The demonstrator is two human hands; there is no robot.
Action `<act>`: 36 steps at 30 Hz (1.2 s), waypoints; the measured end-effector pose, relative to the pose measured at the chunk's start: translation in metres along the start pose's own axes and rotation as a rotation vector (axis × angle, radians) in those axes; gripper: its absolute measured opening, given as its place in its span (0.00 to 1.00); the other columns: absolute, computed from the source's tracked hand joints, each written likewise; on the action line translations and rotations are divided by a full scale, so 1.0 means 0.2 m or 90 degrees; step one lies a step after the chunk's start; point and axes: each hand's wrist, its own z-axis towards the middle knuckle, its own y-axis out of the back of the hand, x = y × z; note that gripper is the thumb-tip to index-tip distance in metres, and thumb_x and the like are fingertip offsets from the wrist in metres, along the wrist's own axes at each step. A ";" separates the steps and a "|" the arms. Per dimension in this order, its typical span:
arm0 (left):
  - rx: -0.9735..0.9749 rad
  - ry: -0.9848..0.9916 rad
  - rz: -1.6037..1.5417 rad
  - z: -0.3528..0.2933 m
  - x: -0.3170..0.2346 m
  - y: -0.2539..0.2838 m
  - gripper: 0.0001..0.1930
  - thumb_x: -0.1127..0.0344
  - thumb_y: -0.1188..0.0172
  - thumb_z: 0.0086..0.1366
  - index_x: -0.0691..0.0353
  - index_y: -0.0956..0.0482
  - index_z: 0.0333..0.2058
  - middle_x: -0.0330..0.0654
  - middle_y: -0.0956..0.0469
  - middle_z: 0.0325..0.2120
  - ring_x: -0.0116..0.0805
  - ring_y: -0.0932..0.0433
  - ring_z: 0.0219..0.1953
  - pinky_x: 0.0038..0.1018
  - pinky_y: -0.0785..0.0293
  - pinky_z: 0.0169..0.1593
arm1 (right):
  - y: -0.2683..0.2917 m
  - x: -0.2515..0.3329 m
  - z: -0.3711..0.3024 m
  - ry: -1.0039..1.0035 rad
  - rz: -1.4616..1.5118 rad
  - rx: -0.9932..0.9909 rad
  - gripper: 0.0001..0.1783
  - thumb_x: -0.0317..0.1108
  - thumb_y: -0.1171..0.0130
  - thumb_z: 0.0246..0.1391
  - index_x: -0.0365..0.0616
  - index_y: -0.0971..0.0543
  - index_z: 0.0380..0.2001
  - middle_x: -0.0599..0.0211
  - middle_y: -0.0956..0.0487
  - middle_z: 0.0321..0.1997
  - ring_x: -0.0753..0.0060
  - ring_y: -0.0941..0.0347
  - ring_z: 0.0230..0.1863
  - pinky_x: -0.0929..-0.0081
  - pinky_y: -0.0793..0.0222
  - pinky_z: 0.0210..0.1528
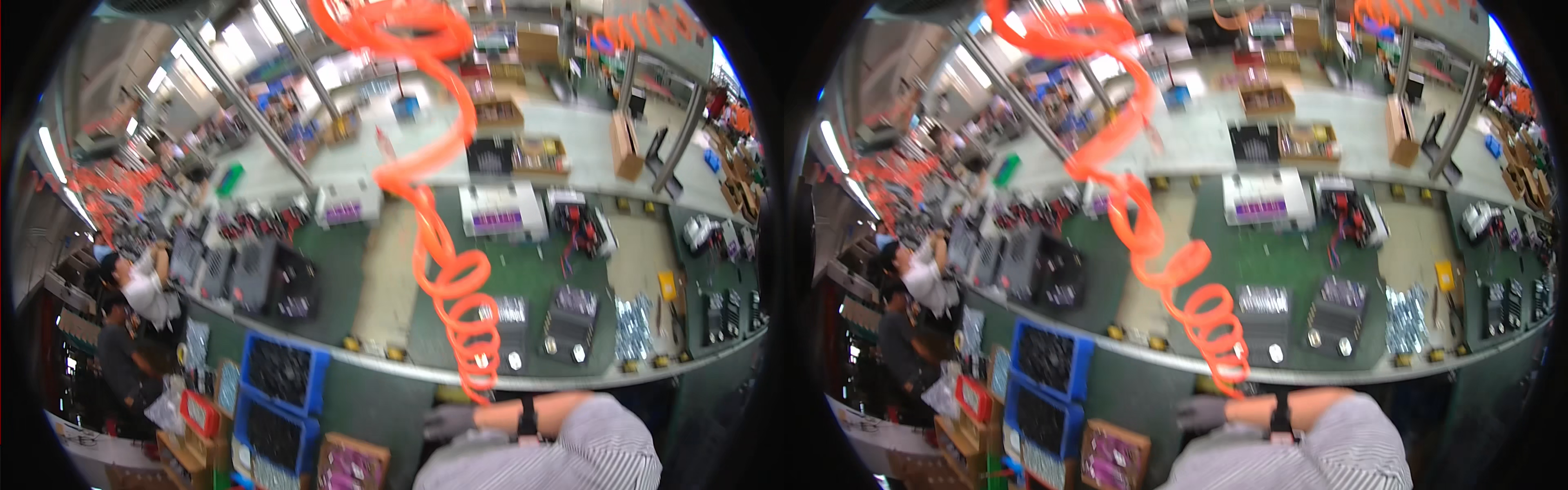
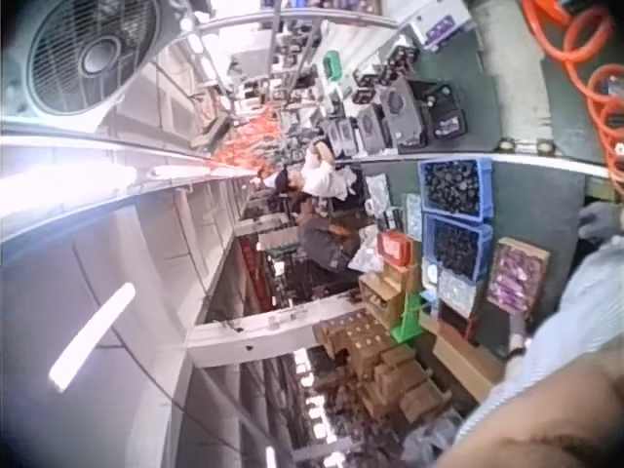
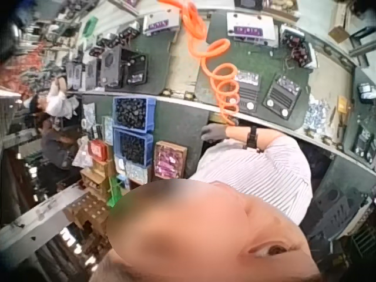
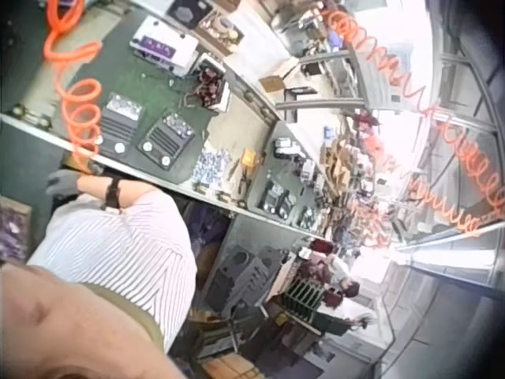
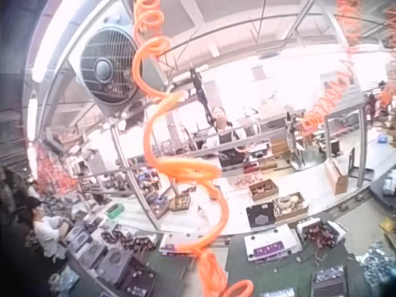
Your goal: Assemble electronic components onto a base plate using a power screwdriver and various fasteners.
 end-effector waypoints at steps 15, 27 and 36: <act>-0.005 -0.006 -0.072 0.01 0.28 0.22 0.13 0.54 0.38 0.57 0.58 0.23 0.32 0.33 0.26 0.20 0.24 0.33 0.16 0.24 0.38 0.16 | -0.28 0.03 0.16 -0.126 -0.046 0.010 0.20 0.46 0.47 0.53 0.42 0.26 0.42 0.67 0.25 0.31 0.76 0.28 0.30 0.76 0.31 0.35; 0.002 -0.016 -0.125 0.10 0.48 0.31 0.15 0.55 0.37 0.56 0.59 0.24 0.36 0.34 0.26 0.23 0.25 0.32 0.18 0.25 0.37 0.17 | -0.35 0.00 0.30 -0.166 -0.024 -0.038 0.17 0.45 0.47 0.52 0.40 0.26 0.34 0.71 0.26 0.26 0.78 0.30 0.26 0.79 0.32 0.28; 0.001 0.050 -0.063 -0.04 0.24 0.29 0.30 0.59 0.32 0.52 0.69 0.31 0.51 0.41 0.27 0.43 0.32 0.29 0.40 0.26 0.30 0.39 | -0.26 -0.17 0.50 -0.226 0.214 -0.098 0.15 0.43 0.47 0.53 0.42 0.24 0.33 0.69 0.23 0.26 0.75 0.26 0.24 0.80 0.30 0.23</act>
